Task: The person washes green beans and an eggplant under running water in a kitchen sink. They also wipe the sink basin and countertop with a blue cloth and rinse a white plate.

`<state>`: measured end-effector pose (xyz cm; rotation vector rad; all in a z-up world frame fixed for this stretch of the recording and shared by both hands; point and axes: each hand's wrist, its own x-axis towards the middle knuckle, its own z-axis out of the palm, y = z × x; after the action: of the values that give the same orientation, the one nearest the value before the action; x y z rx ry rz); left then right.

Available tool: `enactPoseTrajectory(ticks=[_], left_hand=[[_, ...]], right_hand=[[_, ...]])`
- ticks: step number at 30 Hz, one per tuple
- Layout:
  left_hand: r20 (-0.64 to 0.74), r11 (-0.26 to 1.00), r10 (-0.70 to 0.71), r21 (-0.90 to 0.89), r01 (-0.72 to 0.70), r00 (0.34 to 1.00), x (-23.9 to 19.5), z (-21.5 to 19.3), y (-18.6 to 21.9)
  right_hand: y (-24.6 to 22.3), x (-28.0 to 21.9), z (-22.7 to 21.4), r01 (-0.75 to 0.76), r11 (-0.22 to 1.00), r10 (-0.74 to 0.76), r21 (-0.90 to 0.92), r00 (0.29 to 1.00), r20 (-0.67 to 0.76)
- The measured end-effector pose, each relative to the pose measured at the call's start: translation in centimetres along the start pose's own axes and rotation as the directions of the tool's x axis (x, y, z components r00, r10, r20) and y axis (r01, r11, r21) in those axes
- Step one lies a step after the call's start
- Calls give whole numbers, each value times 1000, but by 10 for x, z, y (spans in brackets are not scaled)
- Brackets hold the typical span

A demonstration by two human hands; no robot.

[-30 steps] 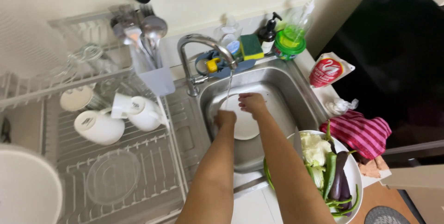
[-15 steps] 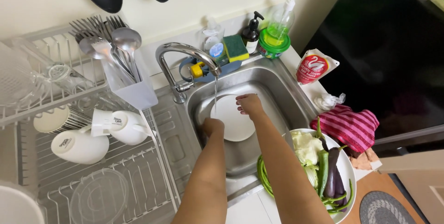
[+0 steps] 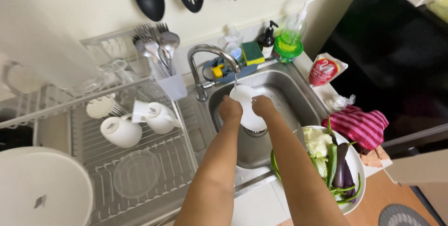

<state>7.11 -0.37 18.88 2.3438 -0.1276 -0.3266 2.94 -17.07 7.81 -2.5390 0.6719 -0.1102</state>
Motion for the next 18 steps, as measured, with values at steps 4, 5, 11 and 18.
enactPoseTrajectory(ticks=[4,5,11,18], left_hand=[[3,986,-123,-115,122,992,-8,-22,12],[-3,980,-130,-152,128,991,-8,-24,12],[-91,980,-9,-197,-9,996,17,2,-14],[-13,869,-106,-486,86,994,-54,-45,24]], right_hand=[[-64,-34,-51,-36,999,37,-39,999,26],[-84,-45,-70,-114,990,122,-86,988,95],[-115,-60,-102,-221,941,235,-255,972,25],[-137,-75,-125,241,926,-207,-290,968,144]])
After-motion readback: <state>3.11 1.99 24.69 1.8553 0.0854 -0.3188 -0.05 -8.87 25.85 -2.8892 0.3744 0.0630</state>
